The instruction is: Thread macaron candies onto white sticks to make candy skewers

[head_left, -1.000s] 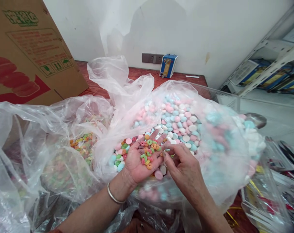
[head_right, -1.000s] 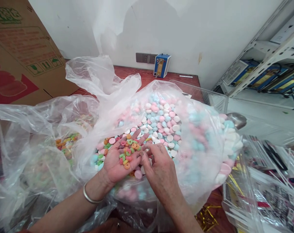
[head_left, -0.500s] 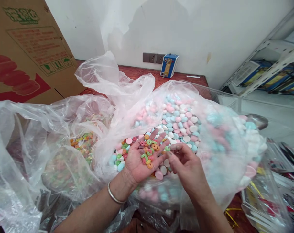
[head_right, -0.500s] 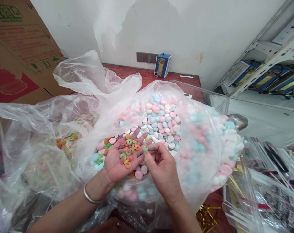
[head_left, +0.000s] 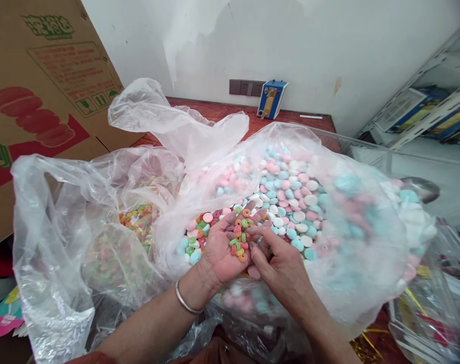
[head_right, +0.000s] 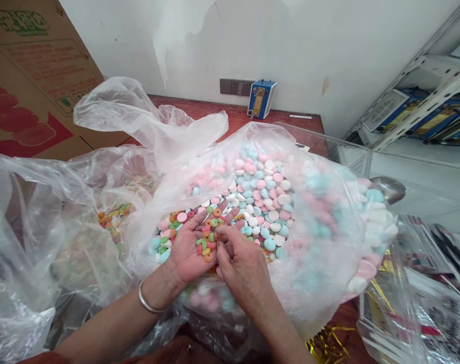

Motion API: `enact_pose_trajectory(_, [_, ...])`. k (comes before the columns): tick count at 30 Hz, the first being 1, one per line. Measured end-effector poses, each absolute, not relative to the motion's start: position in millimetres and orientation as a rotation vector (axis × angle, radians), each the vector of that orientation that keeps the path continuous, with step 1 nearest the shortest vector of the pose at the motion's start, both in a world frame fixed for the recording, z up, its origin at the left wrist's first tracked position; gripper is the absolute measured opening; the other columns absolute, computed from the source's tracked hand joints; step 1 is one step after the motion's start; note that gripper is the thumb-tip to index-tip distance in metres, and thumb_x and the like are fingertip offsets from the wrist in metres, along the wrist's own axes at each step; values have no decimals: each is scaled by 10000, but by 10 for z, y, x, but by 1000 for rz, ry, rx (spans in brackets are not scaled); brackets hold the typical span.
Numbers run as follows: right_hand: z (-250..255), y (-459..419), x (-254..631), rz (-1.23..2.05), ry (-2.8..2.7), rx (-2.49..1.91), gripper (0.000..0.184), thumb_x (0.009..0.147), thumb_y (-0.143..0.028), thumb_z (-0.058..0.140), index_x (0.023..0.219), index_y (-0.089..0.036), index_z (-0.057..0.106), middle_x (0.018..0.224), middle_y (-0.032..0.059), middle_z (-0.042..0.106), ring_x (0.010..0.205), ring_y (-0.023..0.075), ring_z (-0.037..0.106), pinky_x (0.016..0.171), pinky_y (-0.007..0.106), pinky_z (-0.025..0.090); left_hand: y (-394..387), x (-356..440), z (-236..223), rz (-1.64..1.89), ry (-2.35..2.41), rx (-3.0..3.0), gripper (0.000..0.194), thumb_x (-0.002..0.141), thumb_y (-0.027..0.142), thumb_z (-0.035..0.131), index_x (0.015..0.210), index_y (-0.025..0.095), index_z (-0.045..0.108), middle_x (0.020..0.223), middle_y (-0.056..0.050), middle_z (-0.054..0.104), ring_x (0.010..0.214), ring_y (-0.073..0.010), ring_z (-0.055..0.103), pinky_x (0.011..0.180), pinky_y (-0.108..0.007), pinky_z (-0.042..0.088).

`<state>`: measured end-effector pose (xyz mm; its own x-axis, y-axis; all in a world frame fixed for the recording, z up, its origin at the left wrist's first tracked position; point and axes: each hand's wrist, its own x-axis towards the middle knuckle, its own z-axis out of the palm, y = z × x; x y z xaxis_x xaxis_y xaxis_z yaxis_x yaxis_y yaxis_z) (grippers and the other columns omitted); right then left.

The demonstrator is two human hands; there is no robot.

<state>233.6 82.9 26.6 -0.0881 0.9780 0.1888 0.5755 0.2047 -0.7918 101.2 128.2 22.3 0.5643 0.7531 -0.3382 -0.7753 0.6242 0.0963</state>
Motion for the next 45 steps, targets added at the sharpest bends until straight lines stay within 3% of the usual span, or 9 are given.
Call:
enact_pose_trajectory(4, [174,862,2337,373,-1953,-1360,249,964,-182,495,1115,-205,691,965,60,719,817,170,663,683,247,482,1286,1034,234,885,379,-99,470,997,363,368,1378,177,571,1365,-144,635,1186,-310,649,1029,-514,488])
enact_pose_trajectory(8, [137,871,2338,315,-2025,-1325,222,965,-175,472,1001,-194,690,850,50,673,756,160,626,628,242,441,1292,1058,281,878,424,-138,476,1006,361,352,1366,141,573,1330,-161,654,1179,-306,654,1032,-500,490])
enact_pose_trajectory(12, [145,876,2371,787,-1609,-1365,54,881,-234,588,829,-223,577,628,-53,501,554,111,471,534,224,372,1283,1034,290,886,436,-171,455,993,359,406,1340,125,584,1324,-158,655,1197,-314,641,988,-466,529])
enact_pose_trajectory(18, [291,862,2457,1568,-720,-1009,244,837,-443,610,808,-242,475,624,-85,457,393,58,273,375,196,200,1263,1016,303,907,479,-204,458,965,416,485,1321,146,589,1373,-146,618,1285,-355,571,961,-466,547])
enact_pose_trajectory(24, [341,697,2305,1123,-1500,-1320,104,904,-337,619,905,-233,611,658,-43,565,572,129,524,552,237,398,1264,1073,365,956,564,-212,472,981,414,433,1319,118,578,1327,-186,639,1218,-353,622,986,-533,519])
enact_pose_trajectory(28, [294,702,2317,934,-1608,-1473,122,956,-343,548,949,-234,600,769,-12,679,670,156,618,627,252,439,1252,1000,361,963,485,-171,481,978,403,413,1346,134,570,1364,-186,615,1245,-358,603,1013,-553,489])
enact_pose_trajectory(35, [244,807,2424,1128,-1394,-1449,268,931,-450,575,1029,-214,656,621,-42,562,540,137,520,521,236,410,1248,823,367,1018,418,-105,497,959,323,405,1420,182,524,1401,-153,598,1290,-351,569,1041,-562,459])
enact_pose_trajectory(41, [275,784,2361,1145,-1324,-1391,264,920,-425,609,774,-209,653,559,-47,539,479,106,466,477,223,365,1230,760,399,1062,459,-51,500,944,337,418,1391,162,556,1384,-149,616,1272,-366,578,1016,-558,479])
enact_pose_trajectory(45, [280,743,2184,876,-1637,-1338,193,912,-313,609,1056,-239,714,534,-70,494,477,121,454,480,227,362,1220,777,421,1083,486,-27,508,939,362,418,1360,126,576,1364,-174,624,1247,-365,595,1024,-560,469])
